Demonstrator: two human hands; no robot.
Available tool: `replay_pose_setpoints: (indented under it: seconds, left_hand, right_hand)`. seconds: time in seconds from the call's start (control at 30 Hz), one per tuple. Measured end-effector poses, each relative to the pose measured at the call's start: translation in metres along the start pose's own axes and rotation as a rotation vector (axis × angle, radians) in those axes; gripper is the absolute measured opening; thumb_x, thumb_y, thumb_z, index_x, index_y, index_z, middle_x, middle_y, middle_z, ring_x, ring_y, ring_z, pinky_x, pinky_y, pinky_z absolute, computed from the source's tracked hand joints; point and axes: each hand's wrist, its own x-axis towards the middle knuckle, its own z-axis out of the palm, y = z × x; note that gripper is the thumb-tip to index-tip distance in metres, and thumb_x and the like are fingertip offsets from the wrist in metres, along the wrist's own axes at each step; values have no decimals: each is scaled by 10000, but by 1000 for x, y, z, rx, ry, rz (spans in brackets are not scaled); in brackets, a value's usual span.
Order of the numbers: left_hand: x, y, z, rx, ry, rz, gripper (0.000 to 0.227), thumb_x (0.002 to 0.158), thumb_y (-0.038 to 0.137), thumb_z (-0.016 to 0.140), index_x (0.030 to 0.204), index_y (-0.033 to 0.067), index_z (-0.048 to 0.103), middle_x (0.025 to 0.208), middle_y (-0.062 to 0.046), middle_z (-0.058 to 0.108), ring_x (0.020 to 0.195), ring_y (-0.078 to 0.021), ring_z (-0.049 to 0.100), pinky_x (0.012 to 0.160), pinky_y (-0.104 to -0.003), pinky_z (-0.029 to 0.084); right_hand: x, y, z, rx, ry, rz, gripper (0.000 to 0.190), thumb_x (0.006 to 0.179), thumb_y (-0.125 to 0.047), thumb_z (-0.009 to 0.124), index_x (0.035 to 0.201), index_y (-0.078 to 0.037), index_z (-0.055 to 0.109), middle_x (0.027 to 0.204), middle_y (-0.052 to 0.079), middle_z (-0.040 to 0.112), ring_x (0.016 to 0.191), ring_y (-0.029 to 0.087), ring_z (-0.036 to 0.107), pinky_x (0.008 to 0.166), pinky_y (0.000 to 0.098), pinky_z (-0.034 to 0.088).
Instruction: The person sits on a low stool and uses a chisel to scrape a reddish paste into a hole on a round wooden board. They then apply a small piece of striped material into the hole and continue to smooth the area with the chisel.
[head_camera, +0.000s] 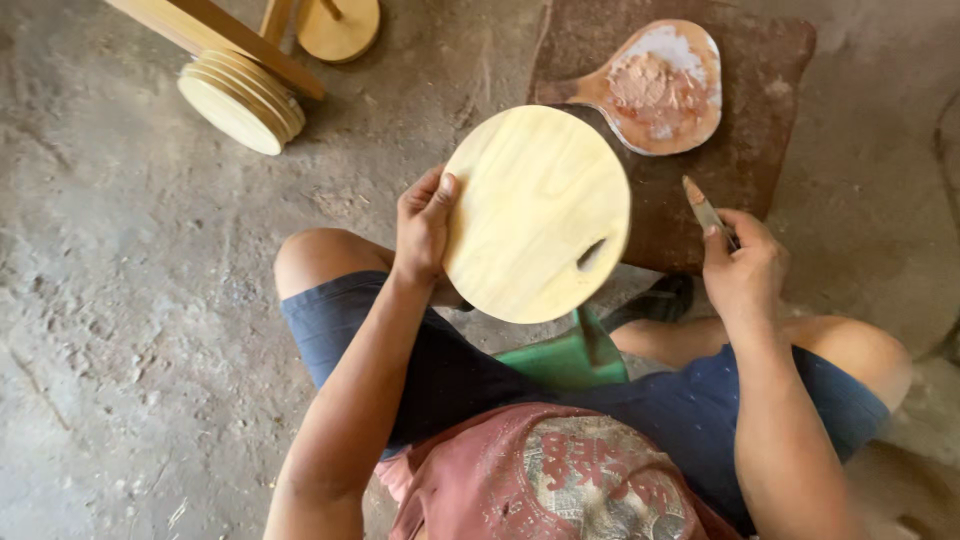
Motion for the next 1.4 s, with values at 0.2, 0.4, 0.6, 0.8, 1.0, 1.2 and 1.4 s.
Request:
replay_pose_setpoints:
  seconds: [0.2,0.4,0.6,0.8,1.0,1.2,1.4]
  left_hand:
    - [7,-12,4,-21,5,11,401,1039,241,638,1309,-55,644,1108,-89,747,937,-129,689,860,-283,569]
    - [3,-35,8,605,234,26,290,1009,231,667,1173,-7,691,979,-138,753,881,-198,691,810,-334,566]
    - [2,-33,12,948,295,74,404,912,236,744,1254,52,632,1030,-249,733,965,-365,728,844,-420,560]
    - [-8,-27,27,897,302,127,413,930,225,713,1332,144,658,1064,-211,759,938,-301,785,837,-379,606]
    - [-12,-25,31,976,251,295,423,958,203,703,1372,145,635,1061,-214,747,975,-338,753,819,-390,599]
    - [8,-35,24,897,262,72,405,983,259,678,1378,182,633,918,-225,744,832,-341,769,782,-408,596]
    - [45,-73,21,1187,222,209,701,824,301,804,1418,97,493,1357,-279,550,1227,-467,521,980,-510,438]
  right_hand:
    - [6,-20,2,70,11,-80,98,1030,-20,684,1126,-9,694,1037,190,709,914,350,715,810,409,554]
    - [-15,-50,-13,-121,-75,-190,130,977,-22,700,1099,-38,740,1009,146,691,830,333,690,731,409,549]
    - [-21,-79,-1,-412,-218,-347,217,907,-98,721,1116,-88,779,847,75,650,737,270,689,652,397,558]
    - [-7,-91,18,-644,-337,-415,139,912,-144,655,977,-68,752,844,75,659,779,256,712,659,403,577]
    - [-13,-101,41,-869,-446,-574,152,901,-116,613,909,-40,744,832,77,671,750,232,714,625,381,583]
    - [7,-109,8,-621,-534,-451,161,905,-161,644,919,-76,780,873,102,723,707,284,705,602,433,568]
    - [79,-73,-61,-237,-54,-404,100,938,-13,691,1011,-8,758,914,157,722,786,265,708,729,371,549]
